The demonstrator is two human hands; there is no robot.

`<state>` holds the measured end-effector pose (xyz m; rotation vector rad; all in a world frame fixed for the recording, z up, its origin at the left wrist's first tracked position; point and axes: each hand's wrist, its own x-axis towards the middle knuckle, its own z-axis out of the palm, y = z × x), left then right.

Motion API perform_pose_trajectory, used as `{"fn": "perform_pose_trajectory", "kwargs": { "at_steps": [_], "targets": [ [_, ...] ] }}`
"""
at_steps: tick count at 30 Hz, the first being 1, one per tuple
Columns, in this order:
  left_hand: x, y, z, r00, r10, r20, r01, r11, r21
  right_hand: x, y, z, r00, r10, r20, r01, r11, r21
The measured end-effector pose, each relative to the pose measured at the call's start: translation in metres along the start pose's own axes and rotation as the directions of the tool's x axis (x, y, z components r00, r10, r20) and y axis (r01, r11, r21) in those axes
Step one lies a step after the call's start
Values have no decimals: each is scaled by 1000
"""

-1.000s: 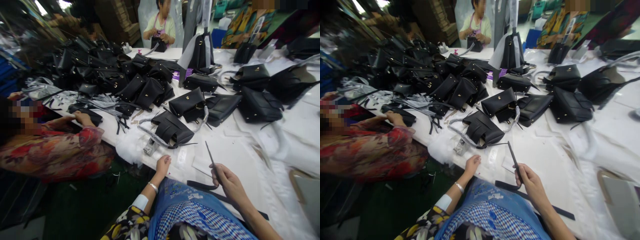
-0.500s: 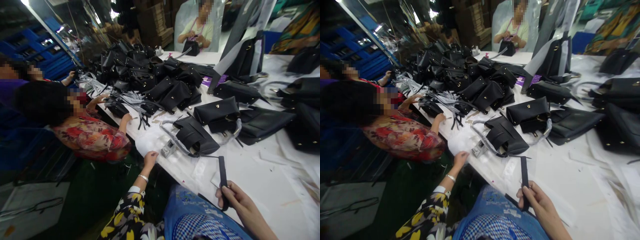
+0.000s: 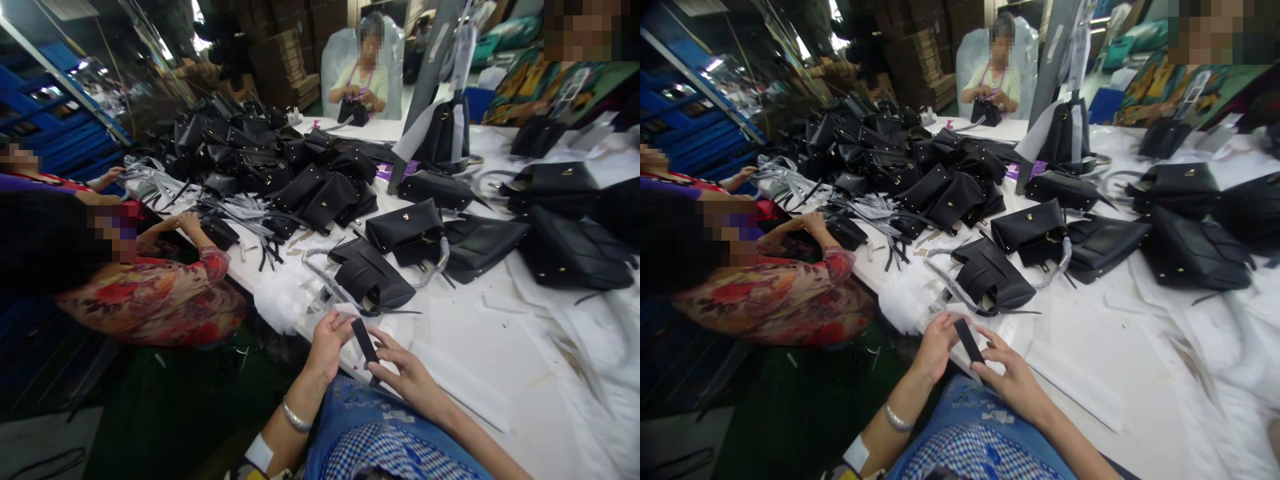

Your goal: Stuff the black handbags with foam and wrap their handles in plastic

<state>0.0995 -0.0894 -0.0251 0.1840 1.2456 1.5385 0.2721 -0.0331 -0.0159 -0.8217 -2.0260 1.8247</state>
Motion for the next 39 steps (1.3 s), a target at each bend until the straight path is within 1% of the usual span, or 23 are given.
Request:
{"fn": "perform_pose_trajectory", "kwargs": {
  "at_steps": [3, 5, 7, 9, 11, 13, 14, 16, 19, 23, 26, 28, 29, 31, 34, 37, 39],
  "targets": [
    [0, 2, 14, 1000, 12, -18, -12, 1000, -19, -1, -2, 2, 998, 13, 55, -14, 1000, 3],
    [3, 4, 16, 998, 28, -54, -30, 999, -30, -4, -1, 2, 996, 29, 83, -30, 999, 18],
    [5, 4, 14, 997, 31, -72, -33, 999, -33, -6, 1, 1, 995, 57, 80, -60, 997, 39],
    [2, 2, 11, 999, -11, -51, 10, 1000, -19, -5, 3, 0, 994, 109, 27, -111, 992, 62],
    [-4, -3, 8, 995, -96, 3, 96, 995, 20, 0, 4, -2, 982, 173, -71, -166, 982, 94],
    [-12, -11, 6, 979, -194, 61, 189, 979, 71, 7, 4, -5, 962, 214, -169, -191, 971, 142],
    [-16, -14, 6, 970, -227, 91, 218, 971, 99, 10, 4, -7, 953, 224, -206, -192, 968, 163],
    [-20, -19, 6, 958, -246, 148, 224, 963, 153, 15, 2, -9, 941, 229, -249, -185, 965, 186],
    [-20, -20, 9, 949, -229, 218, 183, 960, 212, 19, -1, -9, 940, 216, -265, -168, 967, 191],
    [-18, -15, 14, 940, -244, 239, 174, 945, 278, 21, -2, -8, 930, 235, -282, -164, 953, 253],
    [-16, -12, 16, 956, -219, 194, 162, 948, 275, 19, -3, -14, 914, 202, -352, -123, 964, 234],
    [-14, -11, 16, 975, -179, 134, 146, 963, 225, 13, -5, -20, 895, 169, -413, -86, 973, 212],
    [-11, -10, 16, 983, -153, 98, 132, 973, 190, 8, -6, -22, 889, 172, -424, -85, 973, 215],
    [-6, -8, 14, 995, -102, 21, 99, 989, 107, -6, -7, -25, 895, 208, -394, -119, 964, 238],
    [5, -5, 12, 996, -56, -67, 55, 998, -20, -30, -5, -22, 930, 229, -289, -165, 960, 227],
    [14, -1, 11, 993, -51, -109, 38, 992, -121, -48, 1, -13, 956, 216, -201, -194, 973, 121],
    [17, 1, 12, 991, -53, -123, 32, 985, -169, -54, 3, -8, 963, 198, -181, -200, 980, 12]
  ]
}}
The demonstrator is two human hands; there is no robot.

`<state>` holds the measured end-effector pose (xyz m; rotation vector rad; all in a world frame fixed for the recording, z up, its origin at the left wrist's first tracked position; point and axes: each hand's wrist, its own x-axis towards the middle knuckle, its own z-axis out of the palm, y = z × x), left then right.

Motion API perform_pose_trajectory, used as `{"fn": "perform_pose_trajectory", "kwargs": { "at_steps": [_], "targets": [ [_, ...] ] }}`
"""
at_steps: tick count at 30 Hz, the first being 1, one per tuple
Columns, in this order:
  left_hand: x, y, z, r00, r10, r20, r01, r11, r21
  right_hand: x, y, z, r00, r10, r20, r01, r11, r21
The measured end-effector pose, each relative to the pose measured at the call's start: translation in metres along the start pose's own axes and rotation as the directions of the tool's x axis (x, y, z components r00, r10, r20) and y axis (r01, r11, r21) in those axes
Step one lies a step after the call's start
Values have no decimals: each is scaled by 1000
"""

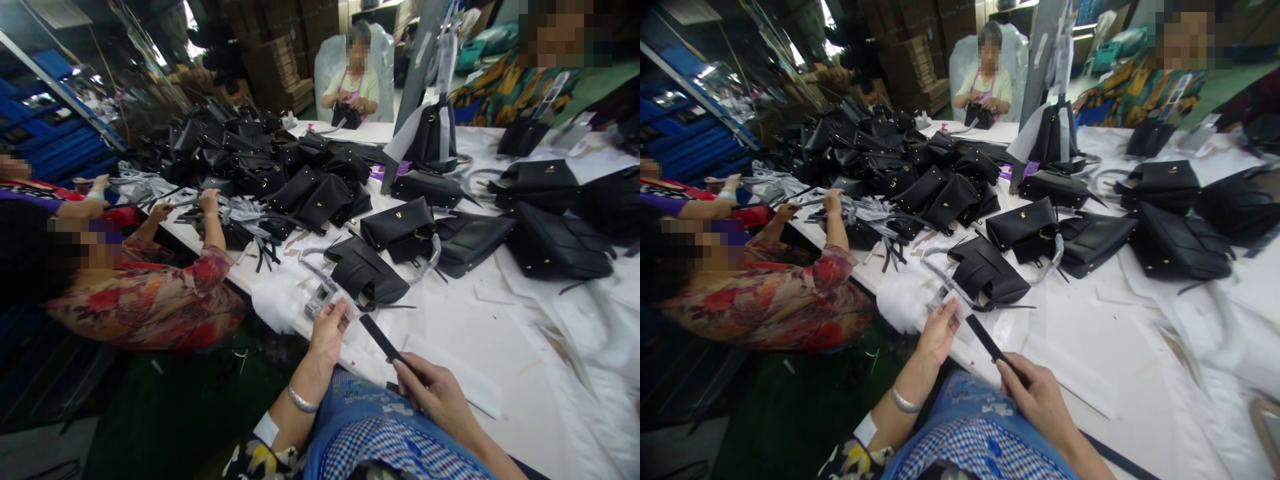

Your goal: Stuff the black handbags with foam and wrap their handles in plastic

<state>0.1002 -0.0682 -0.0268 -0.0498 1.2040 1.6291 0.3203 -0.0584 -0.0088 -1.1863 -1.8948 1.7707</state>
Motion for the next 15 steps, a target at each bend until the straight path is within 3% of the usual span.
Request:
{"fn": "perform_pose_trajectory", "kwargs": {
  "at_steps": [7, 15],
  "targets": [
    [-1, 0, 10, 1000, -5, -20, 3, 995, -95, -2, -9, 5, 999, -36, -10, 35, 993, -113],
    [-10, -2, 17, 1000, 6, 5, -6, 996, -87, 2, -12, 7, 999, -35, -40, 27, 984, -175]
  ]
}}
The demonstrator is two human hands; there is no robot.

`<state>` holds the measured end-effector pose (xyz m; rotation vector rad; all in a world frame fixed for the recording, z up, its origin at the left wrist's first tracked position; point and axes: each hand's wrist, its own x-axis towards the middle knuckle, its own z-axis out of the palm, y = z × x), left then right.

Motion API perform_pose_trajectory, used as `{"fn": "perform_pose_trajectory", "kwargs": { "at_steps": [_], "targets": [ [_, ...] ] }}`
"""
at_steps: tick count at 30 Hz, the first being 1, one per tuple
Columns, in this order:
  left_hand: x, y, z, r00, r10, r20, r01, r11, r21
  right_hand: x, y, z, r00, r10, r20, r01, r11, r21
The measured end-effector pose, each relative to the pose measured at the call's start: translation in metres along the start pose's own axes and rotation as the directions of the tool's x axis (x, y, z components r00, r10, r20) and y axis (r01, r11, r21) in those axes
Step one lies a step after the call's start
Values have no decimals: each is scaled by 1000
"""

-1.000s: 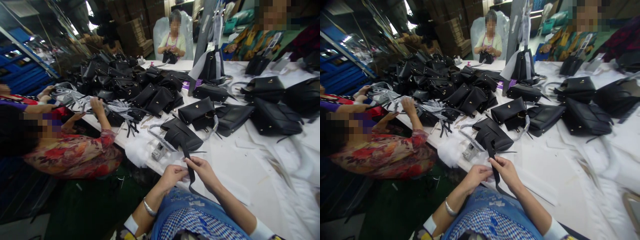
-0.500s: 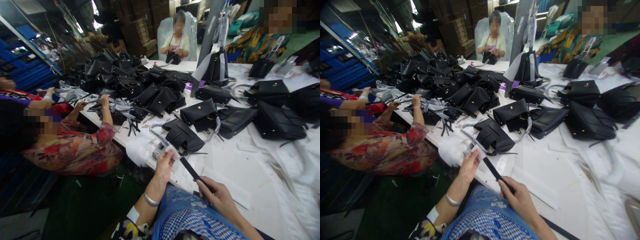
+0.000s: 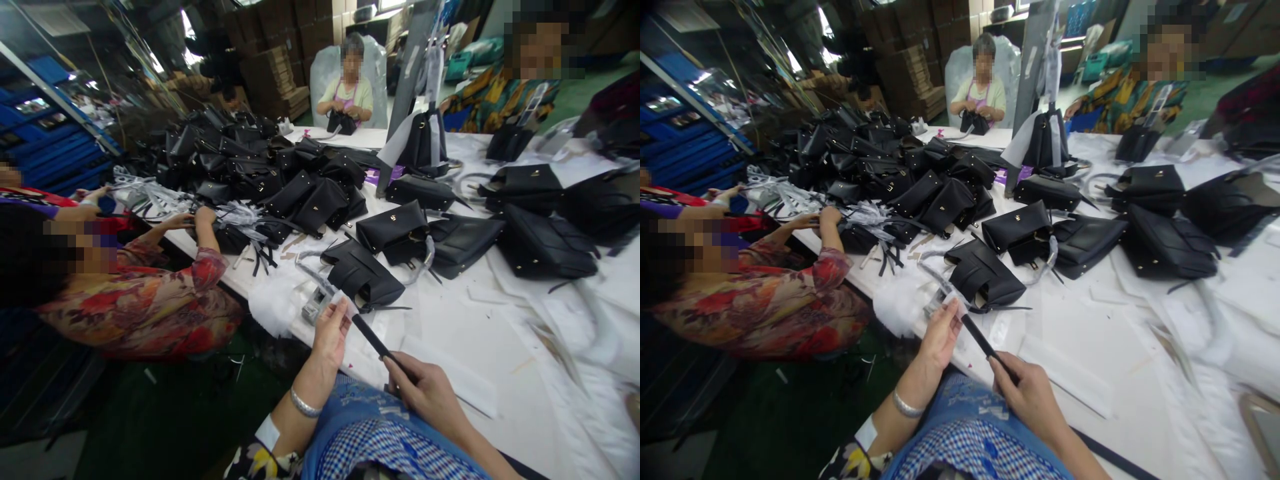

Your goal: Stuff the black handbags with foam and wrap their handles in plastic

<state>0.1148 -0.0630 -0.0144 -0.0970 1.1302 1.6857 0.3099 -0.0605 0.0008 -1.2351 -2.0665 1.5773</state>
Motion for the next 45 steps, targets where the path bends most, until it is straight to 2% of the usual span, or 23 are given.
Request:
{"fn": "perform_pose_trajectory", "kwargs": {
  "at_steps": [7, 11, 13, 15, 18, 20, 24, 26, 29, 32, 35, 38, 41, 43, 45],
  "targets": [
    [-14, -8, 6, 995, 69, 67, -76, 991, 110, 14, -10, 3, 998, 62, -30, -58, 992, 108],
    [-31, -15, 10, 983, 27, 182, -68, 972, 225, 33, -24, -1, 999, 20, -34, -14, 985, 173],
    [-32, -13, 9, 978, 21, 209, -77, 961, 266, 38, -27, -6, 1000, -16, -5, 17, 971, 239],
    [-25, -3, 6, 981, 62, 183, -112, 954, 279, 36, -24, -11, 997, -51, 66, 30, 957, 289],
    [-8, 16, -1, 982, 153, 107, -177, 945, 275, 27, -14, -12, 984, -46, 174, -1, 966, 259],
    [-2, 22, -2, 980, 171, 98, -192, 939, 285, 25, -11, -10, 986, -13, 168, -25, 975, 219],
    [-14, 9, 8, 979, 96, 179, -154, 926, 346, 39, -22, -10, 999, -14, 38, 4, 970, 241],
    [-22, 1, 11, 974, 60, 217, -140, 918, 372, 45, -27, -14, 999, -32, 26, 24, 967, 253],
    [-22, 1, 8, 976, 71, 207, -148, 910, 387, 38, -22, -21, 991, -55, 125, 26, 974, 224],
    [-15, 8, 1, 981, 116, 155, -169, 906, 387, 26, -9, -22, 977, -23, 210, -18, 981, 193],
    [-17, 4, 2, 981, 101, 164, -160, 903, 399, 28, -8, -19, 988, 1, 152, -35, 974, 225],
    [-25, -4, 10, 975, 59, 212, -145, 898, 416, 40, -18, -21, 995, -45, 86, 20, 964, 267],
    [-21, 1, 12, 977, 92, 192, -165, 899, 406, 37, -19, -31, 983, -82, 164, 37, 964, 264],
    [-13, 11, 9, 980, 143, 139, -187, 902, 390, 27, -13, -36, 969, -62, 238, 3, 971, 239],
    [-8, 18, 6, 980, 166, 109, -195, 902, 384, 20, -8, -36, 966, -23, 256, -38, 972, 232]
  ]
}}
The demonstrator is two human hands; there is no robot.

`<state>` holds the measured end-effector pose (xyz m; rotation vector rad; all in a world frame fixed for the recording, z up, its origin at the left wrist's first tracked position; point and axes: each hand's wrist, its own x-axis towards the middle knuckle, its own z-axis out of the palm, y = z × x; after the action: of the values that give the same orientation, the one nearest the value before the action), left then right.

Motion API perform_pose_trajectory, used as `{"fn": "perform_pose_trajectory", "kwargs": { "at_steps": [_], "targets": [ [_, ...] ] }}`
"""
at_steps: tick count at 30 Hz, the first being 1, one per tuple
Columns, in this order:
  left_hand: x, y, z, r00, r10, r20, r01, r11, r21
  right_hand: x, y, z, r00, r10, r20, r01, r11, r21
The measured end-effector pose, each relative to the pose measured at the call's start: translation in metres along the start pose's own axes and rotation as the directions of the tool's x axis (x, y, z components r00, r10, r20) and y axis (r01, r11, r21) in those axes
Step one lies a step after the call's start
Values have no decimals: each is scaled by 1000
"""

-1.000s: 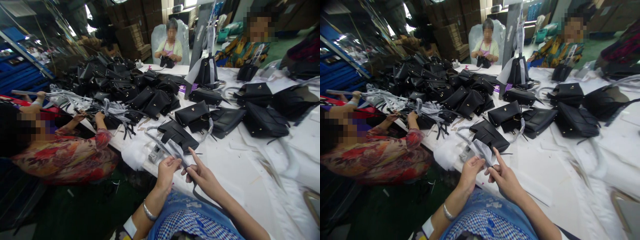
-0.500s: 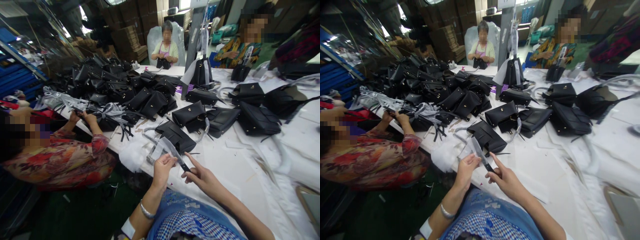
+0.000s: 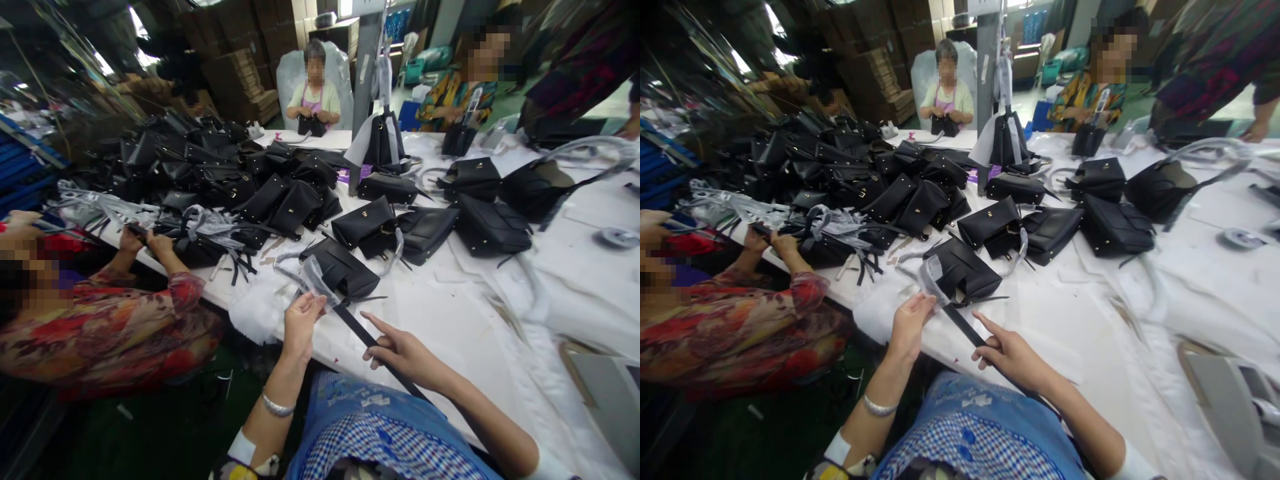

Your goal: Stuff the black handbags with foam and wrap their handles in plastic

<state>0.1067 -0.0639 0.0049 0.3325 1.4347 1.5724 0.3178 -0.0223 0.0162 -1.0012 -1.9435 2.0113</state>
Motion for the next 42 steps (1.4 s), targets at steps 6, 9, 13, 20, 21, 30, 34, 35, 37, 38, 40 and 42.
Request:
{"fn": "perform_pose_trajectory", "kwargs": {
  "at_steps": [6, 9, 13, 20, 21, 30, 34, 35, 37, 38, 40, 42],
  "targets": [
    [-17, -11, 18, 987, -88, 133, 84, 996, 41, 16, -14, -4, 993, -96, -70, 101, 992, 69],
    [-18, -12, 17, 988, -102, 119, 98, 994, 38, 9, -15, -17, 995, -97, -21, 98, 991, 87],
    [-4, -5, 4, 995, -99, 24, 99, 995, 13, -15, 2, -23, 994, -37, 104, 25, 993, 115],
    [-12, -10, 12, 987, -144, 77, 145, 989, -9, -4, 4, -11, 999, -39, 8, 37, 986, 163],
    [-13, -9, 14, 986, -142, 83, 144, 989, -15, -2, 0, -11, 999, -41, -7, 42, 985, 165],
    [-2, 10, 8, 994, -102, 44, 104, 994, -37, -24, -16, -24, 997, -13, -80, 25, 989, 148],
    [-11, 0, 21, 984, -150, 92, 149, 989, 16, -14, -19, -23, 989, -2, -150, 20, 993, 119],
    [-12, -2, 23, 983, -154, 99, 151, 988, 31, -12, -20, -23, 987, -5, -160, 25, 991, 129],
    [-12, -2, 24, 984, -146, 100, 141, 988, 60, -12, -23, -24, 986, -6, -166, 32, 987, 155],
    [-10, -1, 22, 986, -136, 93, 130, 989, 74, -13, -24, -25, 986, -5, -164, 32, 986, 163],
    [-8, 3, 18, 989, -119, 84, 110, 988, 106, -18, -23, -26, 987, 3, -164, 24, 986, 163],
    [-8, 5, 15, 987, -118, 106, 102, 984, 146, -22, -21, -28, 984, 15, -176, 9, 991, 136]
  ]
}}
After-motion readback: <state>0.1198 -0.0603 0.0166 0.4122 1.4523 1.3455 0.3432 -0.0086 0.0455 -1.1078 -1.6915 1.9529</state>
